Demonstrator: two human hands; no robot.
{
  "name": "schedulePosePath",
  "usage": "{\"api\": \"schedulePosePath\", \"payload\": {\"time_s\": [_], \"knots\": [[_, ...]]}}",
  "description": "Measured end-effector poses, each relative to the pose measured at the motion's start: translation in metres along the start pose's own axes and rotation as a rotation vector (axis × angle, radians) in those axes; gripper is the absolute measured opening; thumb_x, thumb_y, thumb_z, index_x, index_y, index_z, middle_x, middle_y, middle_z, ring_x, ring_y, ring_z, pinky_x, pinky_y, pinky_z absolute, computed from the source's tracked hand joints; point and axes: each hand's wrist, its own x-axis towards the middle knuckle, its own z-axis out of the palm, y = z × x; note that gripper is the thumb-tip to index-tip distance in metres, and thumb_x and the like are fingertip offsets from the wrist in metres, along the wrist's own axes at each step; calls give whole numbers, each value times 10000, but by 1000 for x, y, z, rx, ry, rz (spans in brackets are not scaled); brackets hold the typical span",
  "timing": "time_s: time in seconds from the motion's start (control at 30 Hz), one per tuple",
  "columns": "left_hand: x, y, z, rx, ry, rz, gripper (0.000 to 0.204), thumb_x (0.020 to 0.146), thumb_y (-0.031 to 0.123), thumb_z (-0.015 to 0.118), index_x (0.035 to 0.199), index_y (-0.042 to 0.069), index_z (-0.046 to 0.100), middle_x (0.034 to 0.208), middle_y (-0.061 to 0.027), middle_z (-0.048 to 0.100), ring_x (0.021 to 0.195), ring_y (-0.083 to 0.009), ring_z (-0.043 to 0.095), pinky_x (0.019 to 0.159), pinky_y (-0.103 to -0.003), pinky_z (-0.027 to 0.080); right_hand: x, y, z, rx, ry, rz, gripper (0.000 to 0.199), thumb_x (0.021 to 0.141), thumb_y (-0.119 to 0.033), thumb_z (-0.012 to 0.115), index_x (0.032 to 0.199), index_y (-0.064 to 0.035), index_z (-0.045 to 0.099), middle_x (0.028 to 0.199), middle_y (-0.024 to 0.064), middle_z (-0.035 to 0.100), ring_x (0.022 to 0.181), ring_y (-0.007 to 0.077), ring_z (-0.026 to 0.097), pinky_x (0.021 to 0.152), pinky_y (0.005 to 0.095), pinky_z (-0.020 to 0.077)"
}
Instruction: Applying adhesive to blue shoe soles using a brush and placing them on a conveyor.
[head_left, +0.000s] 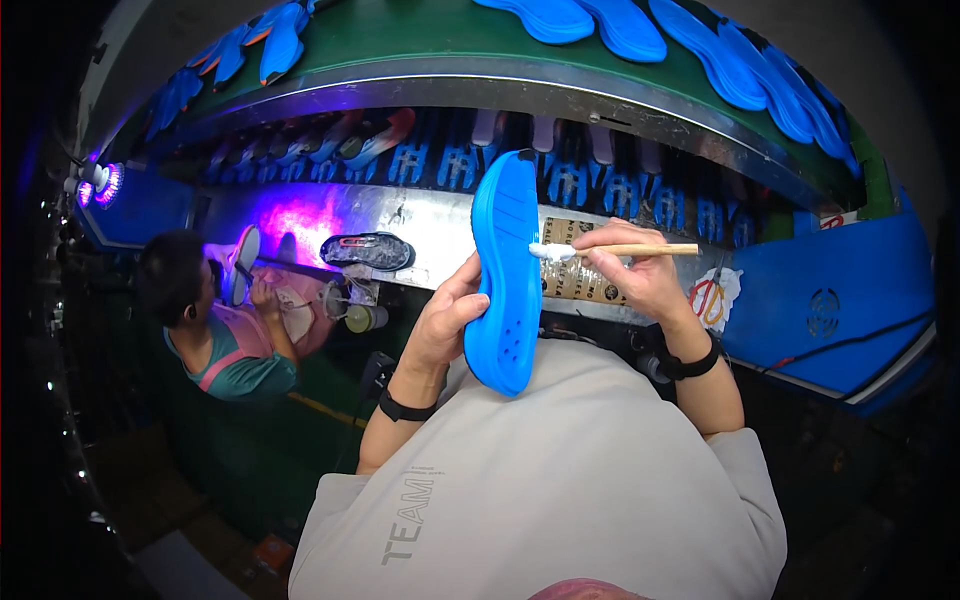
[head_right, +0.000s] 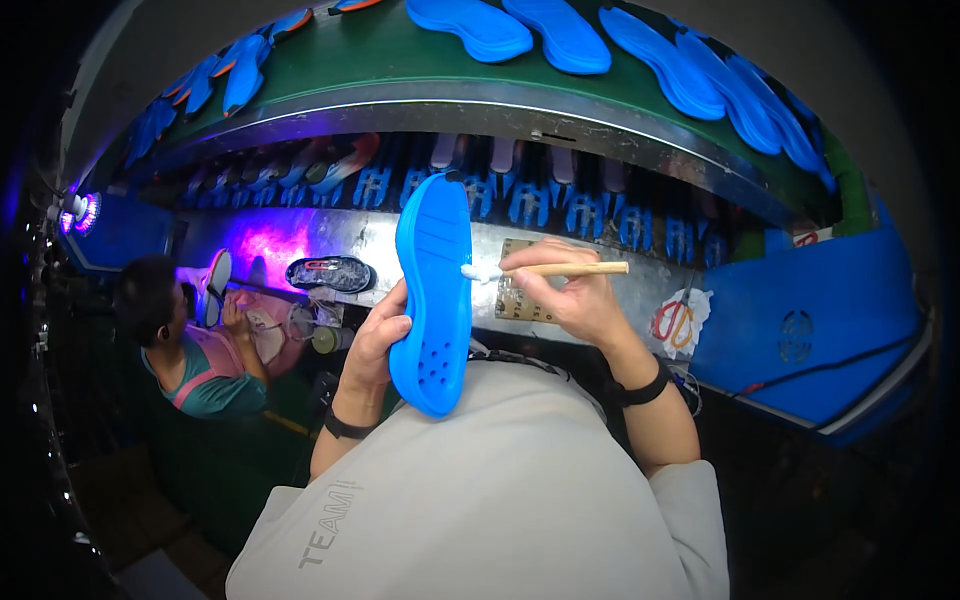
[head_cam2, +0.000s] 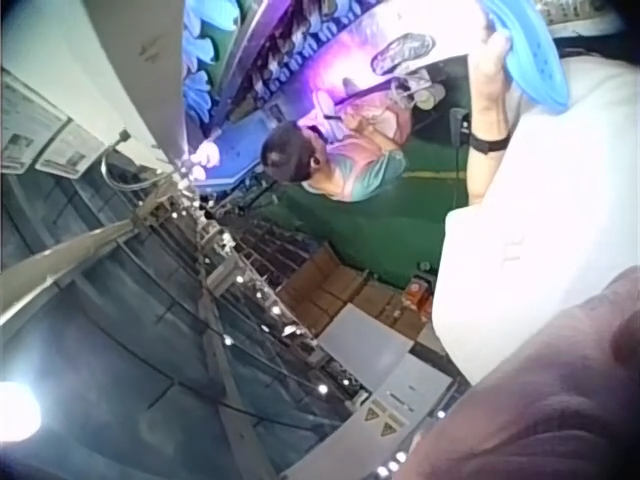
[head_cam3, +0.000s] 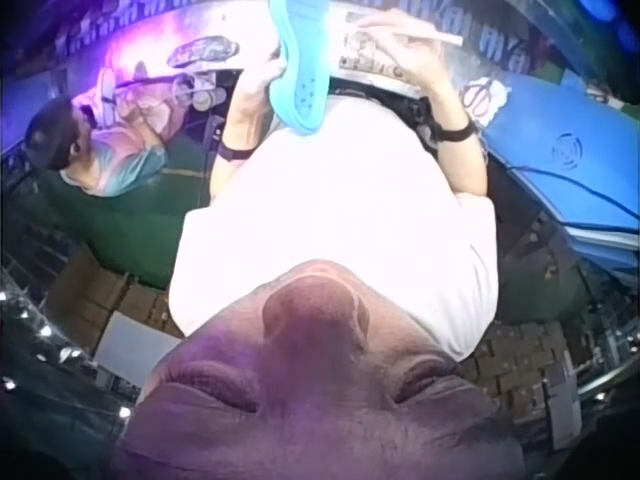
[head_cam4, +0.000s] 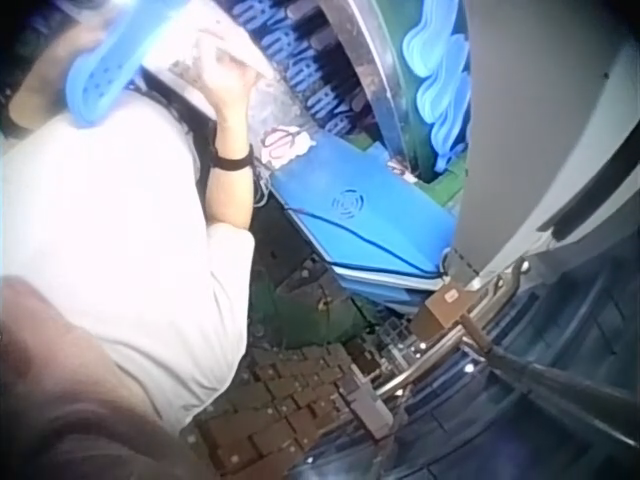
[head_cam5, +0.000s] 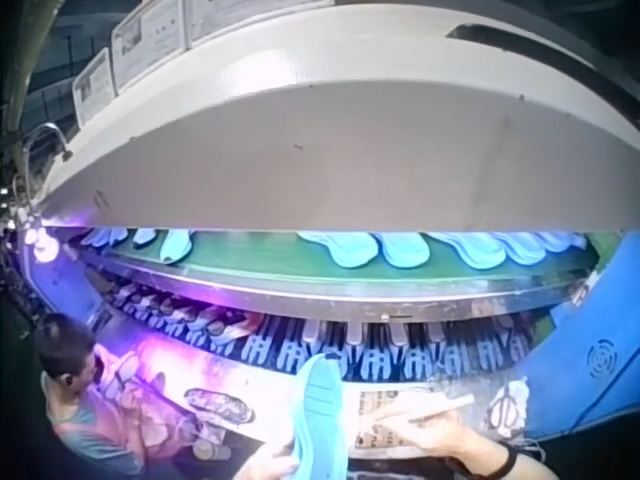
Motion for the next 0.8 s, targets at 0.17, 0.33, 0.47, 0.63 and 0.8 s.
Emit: {"api": "schedulePosePath", "payload": {"time_s": [0.17, 0.33, 0.47, 0.63, 0.8], "knots": [[-1, 5, 5, 12, -43, -34, 870, 876, 290, 619, 1564, -58, 216, 1396, -166, 532, 1228, -213, 574, 1033, -324, 478, 6, 9, 0, 129, 194, 109, 169, 925, -98, 659, 1045, -11, 741, 914, 78, 734, 835, 139, 677, 776, 286, 527], [4, 6, 4, 22, -63, -33, 881, 870, 305, 622, 1562, -65, 221, 1398, -166, 533, 1230, -214, 573, 1042, -327, 467, 15, 11, -3, 112, 268, 42, 201, 956, -84, 618, 1095, 10, 728, 923, 84, 720, 861, 140, 675, 790, 280, 520], [6, 8, 4, 46, -42, 0, 881, 869, 302, 626, 1563, -64, 225, 1419, -165, 518, 1254, -217, 554, 1065, -329, 443, 9, 0, -7, 31, 162, -12, 160, 904, -85, 668, 1024, -8, 742, 923, 102, 731, 839, 186, 670, 759, 317, 523], [9, 11, 4, 68, -18, 55, 885, 866, 296, 635, 1563, -65, 225, 1451, -166, 488, 1295, -225, 519, 1093, -337, 414, 3, -8, -8, 44, -4, -64, 133, 857, -63, 675, 954, -12, 751, 856, 103, 729, 785, 204, 658, 710, 332, 512], [10, 11, 3, 64, 0, 75, 871, 866, 288, 634, 1553, -73, 239, 1457, -168, 476, 1310, -233, 503, 1104, -341, 403, 1, -18, -12, 71, -84, -155, 129, 832, -50, 676, 931, 1, 742, 791, 102, 714, 695, 203, 624, 686, 348, 469]]}}
